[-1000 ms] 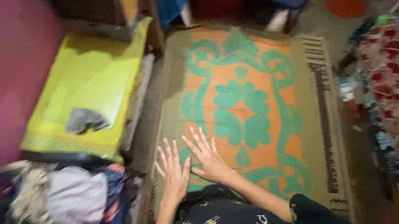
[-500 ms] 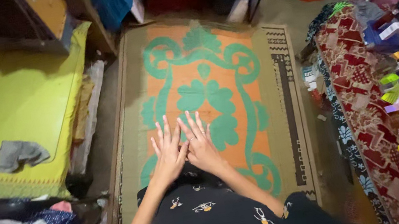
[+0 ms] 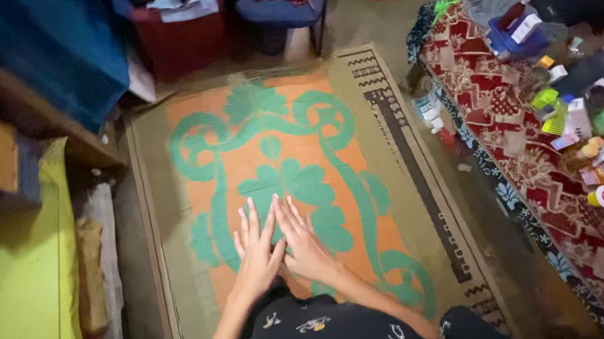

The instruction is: The person folds a white cloth and places it on a chair. Then, they pick up a patterned undergarment, tie its side strings into knots, and hold it up to display the finished state.

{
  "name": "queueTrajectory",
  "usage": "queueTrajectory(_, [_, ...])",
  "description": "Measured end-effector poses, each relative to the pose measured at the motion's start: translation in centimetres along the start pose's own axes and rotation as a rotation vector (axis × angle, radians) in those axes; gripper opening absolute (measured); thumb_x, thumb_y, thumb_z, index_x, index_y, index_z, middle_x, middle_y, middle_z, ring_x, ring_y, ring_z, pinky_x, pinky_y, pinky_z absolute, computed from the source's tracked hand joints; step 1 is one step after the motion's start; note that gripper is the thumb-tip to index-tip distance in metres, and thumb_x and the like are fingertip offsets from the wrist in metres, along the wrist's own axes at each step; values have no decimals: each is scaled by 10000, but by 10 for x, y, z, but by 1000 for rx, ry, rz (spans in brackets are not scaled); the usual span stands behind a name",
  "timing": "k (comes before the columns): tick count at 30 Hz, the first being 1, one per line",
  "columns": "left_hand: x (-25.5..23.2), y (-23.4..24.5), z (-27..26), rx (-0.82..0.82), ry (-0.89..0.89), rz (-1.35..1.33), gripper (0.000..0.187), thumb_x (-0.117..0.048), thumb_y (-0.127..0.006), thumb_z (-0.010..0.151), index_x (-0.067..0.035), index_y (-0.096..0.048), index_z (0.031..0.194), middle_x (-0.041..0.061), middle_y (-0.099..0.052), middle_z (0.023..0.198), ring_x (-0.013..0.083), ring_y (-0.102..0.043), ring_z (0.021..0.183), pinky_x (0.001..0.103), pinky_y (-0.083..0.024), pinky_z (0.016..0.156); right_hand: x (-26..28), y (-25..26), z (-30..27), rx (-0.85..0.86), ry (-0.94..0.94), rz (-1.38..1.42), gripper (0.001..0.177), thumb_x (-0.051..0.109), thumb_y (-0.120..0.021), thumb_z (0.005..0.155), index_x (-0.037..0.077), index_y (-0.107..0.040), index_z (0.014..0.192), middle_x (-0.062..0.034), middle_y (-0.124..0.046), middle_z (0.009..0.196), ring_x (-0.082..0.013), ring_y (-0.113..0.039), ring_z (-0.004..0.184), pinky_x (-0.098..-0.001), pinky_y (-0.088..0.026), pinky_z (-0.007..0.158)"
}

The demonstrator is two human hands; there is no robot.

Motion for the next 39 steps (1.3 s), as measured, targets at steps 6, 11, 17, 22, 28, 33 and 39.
queueTrajectory(6, [3,55,114,-44,-90,-31,938,-349,-633,907,-122,-88,1636,196,91,1700,440,95,1562,665,-51,1175,-11,51,104,-101,88,-67,1082,87,-713,809,82,-27,1646,-174,-48,1732,-438,-85,1597,-736,-149,1171])
queueTrajectory(11, [-6,77,193,-47,-141,-360,875,-461,-518,1010,-124,-50,1667,160,123,1750,382,86,1622,561,-86,1282,-26,99,169,-197,122,235,997,218,-661,950,70,24,1659,-172,76,1751,-375,28,1629,-621,-62,1279])
queueTrajectory(17, [-23,62,261,-139,-193,-849,951,-691,-281,1041,-96,159,1638,121,296,1717,321,245,1598,542,37,1292,-56,127,234,-297,143,739,897,571,-332,1089,55,144,1646,-114,231,1750,-296,182,1631,-504,39,1326])
queueTrajectory(22, [-35,38,331,-73,-231,-819,979,-722,-224,1032,-60,190,1623,140,301,1713,329,249,1598,529,53,1287,-88,140,302,-59,131,742,1001,747,-224,1020,37,101,1646,-125,233,1746,-337,-129,1548,-505,-212,1163])
queueTrajectory(28, [-37,57,442,-261,-209,-778,959,-717,-197,1043,-41,149,1630,142,244,1732,333,232,1608,518,71,1304,-121,204,394,-42,233,879,1056,777,-269,1010,50,172,1637,-121,229,1748,-287,190,1629,-479,74,1314])
queueTrajectory(33, [-43,54,497,-294,-178,-760,940,-694,-202,1037,-31,69,1646,140,202,1743,334,182,1621,507,45,1301,-131,219,435,105,287,820,1009,743,-244,1060,32,163,1649,-182,113,1778,-326,66,1664,-501,44,1343])
queueTrajectory(39, [-5,52,560,-360,-146,-791,901,-609,-267,1045,-36,68,1654,122,192,1749,308,160,1624,491,63,1296,-163,219,499,209,306,810,1039,751,-245,1047,-26,95,1645,-194,144,1764,-305,145,1654,-473,62,1339])
Point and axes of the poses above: each hand's wrist, its own z-axis towards the middle knuckle, its own y-axis out of the back of the hand, x = y × z, the point moved 5 cm from there along z, towards the middle knuckle
